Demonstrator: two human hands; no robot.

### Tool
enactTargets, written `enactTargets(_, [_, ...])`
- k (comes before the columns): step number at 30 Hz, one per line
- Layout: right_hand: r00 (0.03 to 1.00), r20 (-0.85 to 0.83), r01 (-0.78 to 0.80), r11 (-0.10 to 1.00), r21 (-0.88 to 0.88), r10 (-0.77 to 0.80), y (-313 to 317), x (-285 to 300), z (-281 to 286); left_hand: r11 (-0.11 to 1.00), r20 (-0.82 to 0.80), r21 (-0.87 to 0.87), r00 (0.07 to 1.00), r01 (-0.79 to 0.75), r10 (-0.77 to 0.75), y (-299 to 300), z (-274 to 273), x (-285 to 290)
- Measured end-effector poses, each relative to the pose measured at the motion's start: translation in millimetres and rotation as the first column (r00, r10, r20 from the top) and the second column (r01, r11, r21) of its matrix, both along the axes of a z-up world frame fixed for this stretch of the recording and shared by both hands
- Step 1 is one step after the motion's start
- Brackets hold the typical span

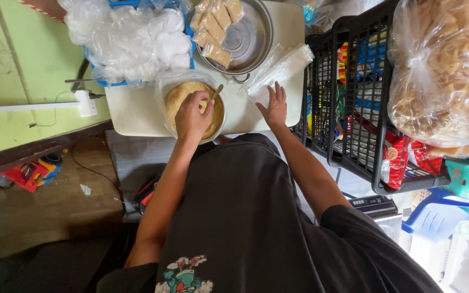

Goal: Scooping a powdered food substance from a container into small plastic bags.

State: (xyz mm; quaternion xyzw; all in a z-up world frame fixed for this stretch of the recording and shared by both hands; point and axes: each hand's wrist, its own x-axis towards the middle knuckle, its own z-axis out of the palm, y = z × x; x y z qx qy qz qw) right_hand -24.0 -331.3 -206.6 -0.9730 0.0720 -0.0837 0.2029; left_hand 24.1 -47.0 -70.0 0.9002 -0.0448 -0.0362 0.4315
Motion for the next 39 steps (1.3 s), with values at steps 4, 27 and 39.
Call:
enactTargets(4, [0.998,-0.066,-0.007,1.000,0.004,0.007,-11,-9,-36,1.000,-0.008,-0.014,1.000,0.009,-0.009,-1,-3,-4])
enactTargets(27, [0.988,-0.059,0.028,0.219,0.975,0.140,84,5,205,0.828,0.157,-0.494,0.964,0.263,-0.213,-13,38,-21])
enactTargets(39, [0.843,0.198,-0.537,0.757,0.373,0.500,101,36,279,0.857,0.091,-0.476,0.980,0.197,-0.174,32,54,-24])
